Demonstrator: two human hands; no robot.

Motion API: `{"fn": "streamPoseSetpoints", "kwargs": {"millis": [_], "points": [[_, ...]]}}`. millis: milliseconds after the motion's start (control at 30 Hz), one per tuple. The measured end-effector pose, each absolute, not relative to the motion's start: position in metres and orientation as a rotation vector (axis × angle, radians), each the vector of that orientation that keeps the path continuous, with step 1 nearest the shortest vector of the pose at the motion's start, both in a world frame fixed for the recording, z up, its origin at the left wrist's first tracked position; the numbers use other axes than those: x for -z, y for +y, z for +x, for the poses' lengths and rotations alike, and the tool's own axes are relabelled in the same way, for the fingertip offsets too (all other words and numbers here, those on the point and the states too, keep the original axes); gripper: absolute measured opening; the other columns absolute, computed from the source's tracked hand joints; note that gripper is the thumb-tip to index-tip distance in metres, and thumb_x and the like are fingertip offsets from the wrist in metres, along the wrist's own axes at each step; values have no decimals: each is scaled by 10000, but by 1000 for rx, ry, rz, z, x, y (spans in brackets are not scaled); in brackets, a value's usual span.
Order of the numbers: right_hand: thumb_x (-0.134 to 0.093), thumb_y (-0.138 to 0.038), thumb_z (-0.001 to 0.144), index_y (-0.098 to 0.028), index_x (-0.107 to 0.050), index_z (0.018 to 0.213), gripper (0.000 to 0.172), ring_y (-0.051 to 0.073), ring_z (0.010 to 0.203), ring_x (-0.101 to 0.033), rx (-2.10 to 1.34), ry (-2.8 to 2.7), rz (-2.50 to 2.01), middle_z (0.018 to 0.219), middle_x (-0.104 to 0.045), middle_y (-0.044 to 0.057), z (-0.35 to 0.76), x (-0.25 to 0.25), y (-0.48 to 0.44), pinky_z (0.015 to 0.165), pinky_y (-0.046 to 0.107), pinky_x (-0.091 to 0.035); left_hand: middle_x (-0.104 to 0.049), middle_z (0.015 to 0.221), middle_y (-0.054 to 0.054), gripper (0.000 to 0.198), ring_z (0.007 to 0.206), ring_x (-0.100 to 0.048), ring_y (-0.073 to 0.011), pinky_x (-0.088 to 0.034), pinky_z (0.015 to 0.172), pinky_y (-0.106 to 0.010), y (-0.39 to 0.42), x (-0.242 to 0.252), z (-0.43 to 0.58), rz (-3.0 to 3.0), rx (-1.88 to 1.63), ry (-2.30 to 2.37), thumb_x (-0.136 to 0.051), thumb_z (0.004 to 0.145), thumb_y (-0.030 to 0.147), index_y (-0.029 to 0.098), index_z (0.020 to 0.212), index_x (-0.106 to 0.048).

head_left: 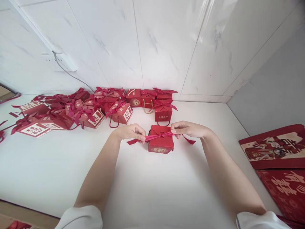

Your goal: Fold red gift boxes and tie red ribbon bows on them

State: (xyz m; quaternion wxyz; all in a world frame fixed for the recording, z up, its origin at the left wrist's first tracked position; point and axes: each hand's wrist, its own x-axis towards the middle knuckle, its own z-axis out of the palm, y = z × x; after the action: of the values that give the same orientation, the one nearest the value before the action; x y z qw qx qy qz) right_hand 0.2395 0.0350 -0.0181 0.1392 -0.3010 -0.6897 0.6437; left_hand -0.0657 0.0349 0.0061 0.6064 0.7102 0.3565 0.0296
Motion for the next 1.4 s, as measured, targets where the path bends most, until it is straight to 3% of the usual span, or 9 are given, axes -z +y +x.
{"fn": "streamPoseSetpoints", "kwargs": {"millis": [333,433,567,700,833,967,1067,1133,1400], "points": [[-595,-503,828,-178,-565,741,338,135,668,-487,-1868,-1883,-863,665,-518,-10,237,14,34,695,286,-376,-562,1156,-127,143,674,-590,-98,-532,652,-274,26,-2,-49,1547,-475,569,-768,678,287,149,711,-758],[-596,-476,841,-176,-585,757,311,133,662,-502,-1871,-1879,-818,654,-523,-13,238,11,34,708,288,-383,-578,1237,-147,116,703,-636,-139,-545,658,-297,25,-1,-45,1509,-492,510,-772,677,274,162,701,-763],[-615,-461,834,-170,-576,734,309,122,643,-498,-1879,-1851,-798,657,-523,-14,237,11,33,688,279,-389,-689,1058,-158,149,755,-675,-206,-558,709,-328,24,-1,-40,1461,-394,494,-778,671,300,152,668,-759],[-622,-447,833,-170,-581,729,299,117,630,-514,-1923,-1862,-819,640,-555,-13,239,12,34,654,266,-400,-723,859,-122,163,711,-669,-172,-550,668,-276,25,1,-39,1496,-362,616,-748,712,293,150,789,-768],[-634,-422,831,-151,-653,757,282,109,607,-537,-1944,-1965,-855,658,-614,11,246,10,35,555,239,-395,-735,818,-108,183,712,-672,-152,-536,680,-250,25,3,-38,1495,-334,702,-722,746,301,138,822,-757],[-672,-369,806,-149,-702,781,223,144,792,-609,-1905,-1924,-708,970,-672,81,249,9,34,590,236,-481,-740,845,-112,196,714,-674,-148,-532,652,-236,25,4,-37,1476,-321,728,-722,747,302,127,831,-750],[-711,-332,773,-164,-718,806,171,192,971,-618,-1906,-1782,-616,1248,-577,99,243,11,32,628,244,-538,-739,816,-116,220,705,-683,-158,-540,654,-247,25,5,-37,1441,-374,772,-731,736,313,111,821,-744],[-704,-327,783,-175,-729,852,169,202,1004,-621,-1894,-1713,-579,1293,-552,101,237,15,31,649,246,-556,-738,812,-117,234,696,-690,-163,-546,673,-262,25,5,-35,1404,-429,825,-738,727,328,106,800,-737],[-653,-372,830,-156,-706,936,245,211,894,-668,-2010,-1656,-614,965,-680,96,226,20,30,715,306,-562,-735,852,-118,249,732,-697,-169,-549,719,-277,23,2,-31,1385,-462,862,-729,737,342,105,815,-721]]}}
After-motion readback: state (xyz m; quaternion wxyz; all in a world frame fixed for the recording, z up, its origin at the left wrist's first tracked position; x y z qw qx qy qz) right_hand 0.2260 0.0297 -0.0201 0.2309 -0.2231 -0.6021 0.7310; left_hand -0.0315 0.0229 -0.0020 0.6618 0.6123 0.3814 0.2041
